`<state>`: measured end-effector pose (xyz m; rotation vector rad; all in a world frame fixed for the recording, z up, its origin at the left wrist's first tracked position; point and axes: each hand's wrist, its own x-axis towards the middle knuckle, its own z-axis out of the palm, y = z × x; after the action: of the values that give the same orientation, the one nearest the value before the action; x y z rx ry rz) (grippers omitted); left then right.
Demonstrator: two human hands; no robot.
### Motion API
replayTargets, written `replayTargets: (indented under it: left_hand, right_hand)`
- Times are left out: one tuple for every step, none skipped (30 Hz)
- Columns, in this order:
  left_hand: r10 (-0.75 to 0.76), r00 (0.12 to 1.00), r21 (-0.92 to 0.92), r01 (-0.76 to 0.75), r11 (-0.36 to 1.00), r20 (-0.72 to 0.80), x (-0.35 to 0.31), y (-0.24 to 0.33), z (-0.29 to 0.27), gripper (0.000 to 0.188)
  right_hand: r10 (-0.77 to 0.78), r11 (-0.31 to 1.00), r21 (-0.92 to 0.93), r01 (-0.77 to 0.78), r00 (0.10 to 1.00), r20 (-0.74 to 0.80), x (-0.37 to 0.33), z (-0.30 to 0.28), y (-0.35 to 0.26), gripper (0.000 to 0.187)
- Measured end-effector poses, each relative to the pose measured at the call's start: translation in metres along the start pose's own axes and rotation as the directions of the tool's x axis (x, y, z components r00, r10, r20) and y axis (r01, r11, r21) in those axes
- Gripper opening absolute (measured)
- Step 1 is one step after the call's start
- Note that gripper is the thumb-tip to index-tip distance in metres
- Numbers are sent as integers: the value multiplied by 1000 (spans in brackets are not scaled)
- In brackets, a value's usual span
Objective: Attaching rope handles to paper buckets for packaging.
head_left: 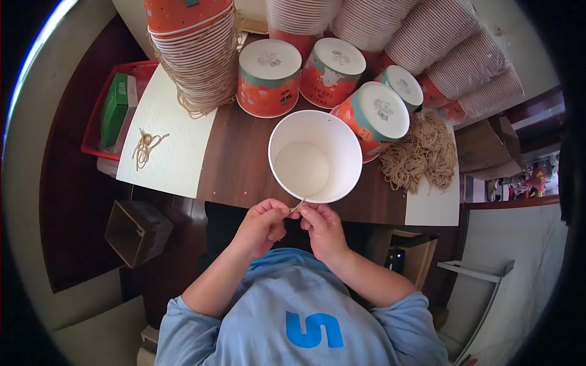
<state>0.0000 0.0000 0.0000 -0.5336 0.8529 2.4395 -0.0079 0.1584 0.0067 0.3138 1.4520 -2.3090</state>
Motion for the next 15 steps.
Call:
replayTargets:
  left_hand:
    - [0, 1000, -5, 0, 1000, -1, -1, 1, 1, 3]
    - [0, 1000, -11, 0, 1000, -2, -1, 0, 1, 3]
    - [0, 1000, -9, 0, 1000, 0, 0, 1, 1, 3]
    - [0, 1000, -6, 0, 1000, 4, 1, 1, 2, 3]
    - [2, 1000, -4, -2, 1000, 7, 2, 1, 2, 3]
    - [1, 1000, -3, -1, 1000, 7, 2, 1, 3, 3]
    - [-1, 1000, -17, 1, 1000, 13, 1, 1, 5, 3]
    - [-3, 1000, -31, 3, 1000, 19, 0, 2, 6, 3]
    - [-3, 1000, -31, 3, 1000, 19, 0, 2, 6, 3]
    - [-2, 1000, -35, 2, 999, 23, 0, 2, 7, 2]
    - [0, 1000, -39, 2, 999, 27, 0, 2, 7, 2]
    - [-1, 1000, -40, 2, 999, 26, 0, 1, 6, 2]
    - [-1, 1000, -39, 2, 999, 25, 0, 0, 6, 2]
    - [-1, 1000, -38, 2, 999, 24, -1, -1, 5, 3]
    - [-1, 1000, -38, 2, 999, 23, -1, -1, 5, 3]
  right_hand:
    - [5, 999, -52, -5, 1000, -1, -1, 1, -2, 10]
    - [11, 994, -104, -11, 1000, -1, -1, 3, -3, 9]
    - [9, 995, -103, -9, 1000, -2, -1, 5, -6, 9]
    - [-30, 989, -145, 30, 1000, 0, -1, 7, -8, 10]
    - [-68, 980, -186, 67, 998, 4, 0, 8, -9, 10]
    - [-68, 980, -185, 67, 998, 3, -1, 7, -9, 10]
    - [-91, 970, -227, 88, 996, -2, -1, 7, -9, 11]
    - [-114, 957, -268, 108, 994, -6, -2, 6, -9, 12]
    - [-113, 957, -269, 108, 994, -6, -2, 5, -8, 12]
    - [-133, 949, -289, 127, 991, 1, -2, 3, -6, 13]
    - [-151, 940, -310, 146, 988, 8, -2, 1, -5, 13]
    - [-150, 940, -310, 145, 989, 8, -2, -1, -4, 13]
    - [-136, 946, -296, 131, 991, 4, -1, -3, -4, 14]
    - [-122, 952, -283, 117, 993, 1, -2, -3, -3, 14]
    - [-121, 952, -283, 116, 993, 1, -2, -3, -3, 14]
